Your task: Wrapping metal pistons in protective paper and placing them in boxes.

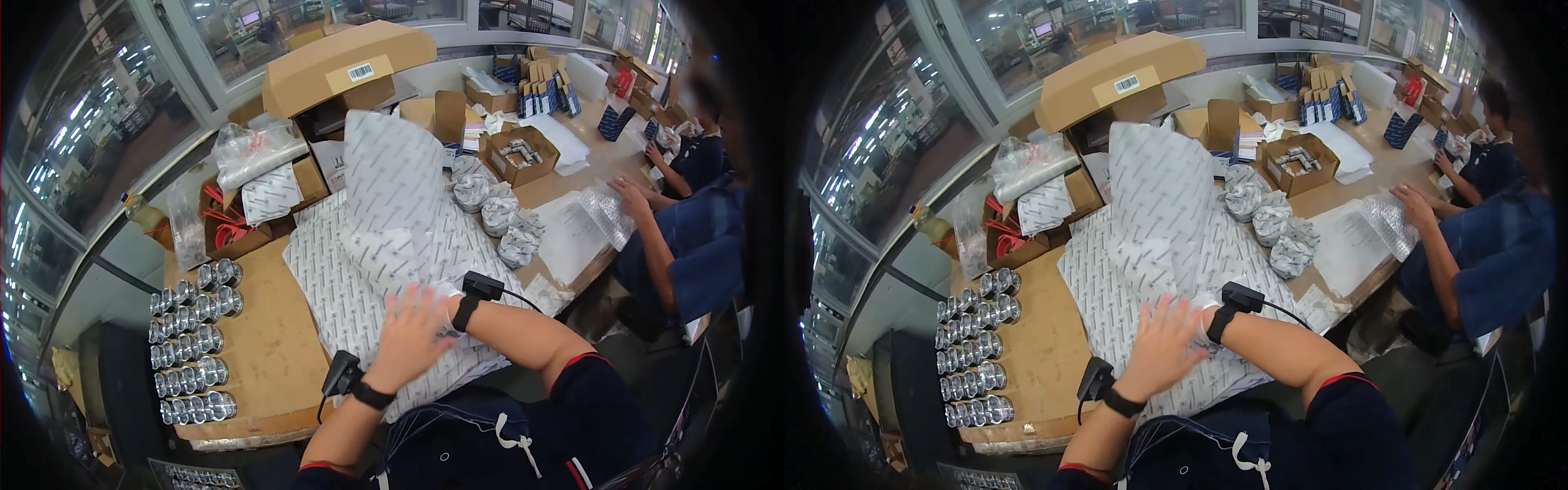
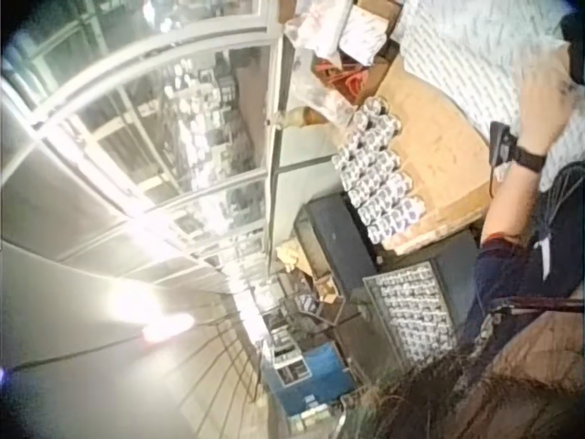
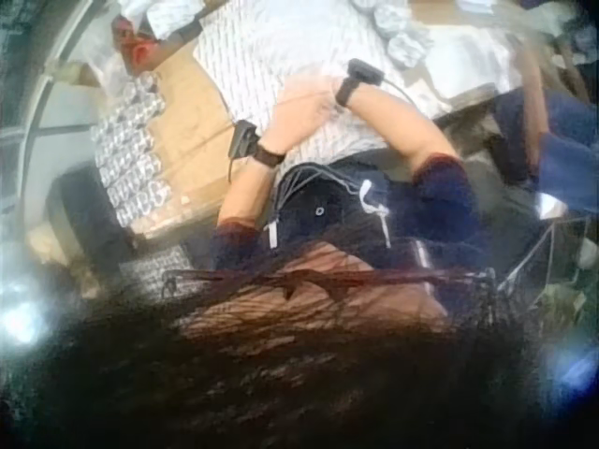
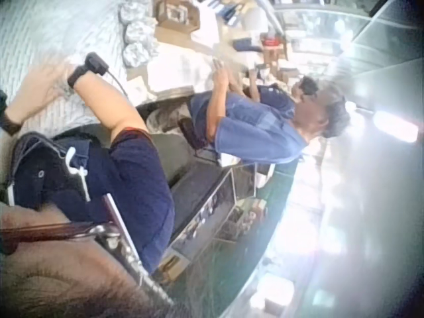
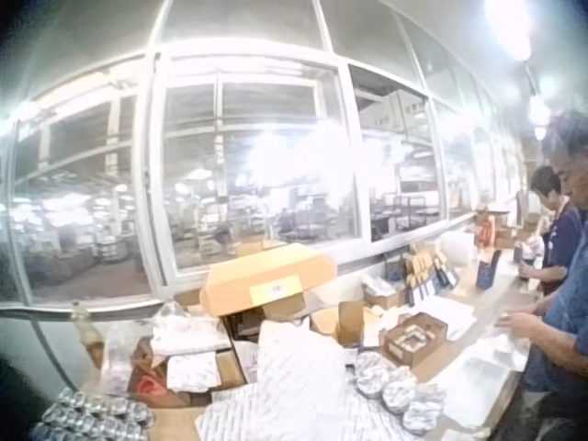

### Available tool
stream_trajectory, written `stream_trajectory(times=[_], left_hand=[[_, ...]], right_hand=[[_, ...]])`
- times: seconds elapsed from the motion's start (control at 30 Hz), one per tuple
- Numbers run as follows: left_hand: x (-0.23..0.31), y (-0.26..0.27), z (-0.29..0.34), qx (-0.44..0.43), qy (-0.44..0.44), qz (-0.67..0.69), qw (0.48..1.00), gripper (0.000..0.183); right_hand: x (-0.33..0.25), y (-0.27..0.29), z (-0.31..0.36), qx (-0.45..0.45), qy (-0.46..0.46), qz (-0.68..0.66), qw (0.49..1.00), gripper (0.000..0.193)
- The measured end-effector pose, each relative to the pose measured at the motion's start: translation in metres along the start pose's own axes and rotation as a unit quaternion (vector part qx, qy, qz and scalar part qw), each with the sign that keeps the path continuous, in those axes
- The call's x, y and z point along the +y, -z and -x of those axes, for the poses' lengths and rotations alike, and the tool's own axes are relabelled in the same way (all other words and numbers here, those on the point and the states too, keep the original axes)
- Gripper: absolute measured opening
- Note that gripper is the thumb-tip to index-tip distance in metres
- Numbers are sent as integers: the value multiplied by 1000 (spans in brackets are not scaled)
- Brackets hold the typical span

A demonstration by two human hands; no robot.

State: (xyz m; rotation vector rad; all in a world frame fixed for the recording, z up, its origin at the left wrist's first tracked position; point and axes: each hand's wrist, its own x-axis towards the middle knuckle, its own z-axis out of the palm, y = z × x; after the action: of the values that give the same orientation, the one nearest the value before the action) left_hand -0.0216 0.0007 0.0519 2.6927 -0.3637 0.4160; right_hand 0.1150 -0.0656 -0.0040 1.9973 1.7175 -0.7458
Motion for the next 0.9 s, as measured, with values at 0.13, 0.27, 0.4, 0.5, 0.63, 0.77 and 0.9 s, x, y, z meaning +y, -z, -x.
stream_trajectory(times=[0.13,0.27,0.4,0.5,0.63,0.77,0.9], left_hand=[[-35,-41,40,-40,196,-89,976,79],[-23,-31,36,-67,274,-107,953,83],[-40,-45,23,-159,461,-63,871,86],[-59,-58,20,-250,513,-70,818,87],[-56,-89,47,-135,400,-226,878,93],[-35,-83,40,-102,498,-66,858,95],[-18,-96,19,-109,522,-73,843,99]], right_hand=[[-3,19,22,-16,-30,44,998,69],[14,8,47,116,-15,-47,992,63],[18,10,47,77,-15,-60,995,62],[34,0,55,89,14,-110,990,48],[95,-56,91,266,122,-364,884,47],[148,-95,164,312,32,-462,830,47],[205,-155,184,275,-94,-465,836,40]])
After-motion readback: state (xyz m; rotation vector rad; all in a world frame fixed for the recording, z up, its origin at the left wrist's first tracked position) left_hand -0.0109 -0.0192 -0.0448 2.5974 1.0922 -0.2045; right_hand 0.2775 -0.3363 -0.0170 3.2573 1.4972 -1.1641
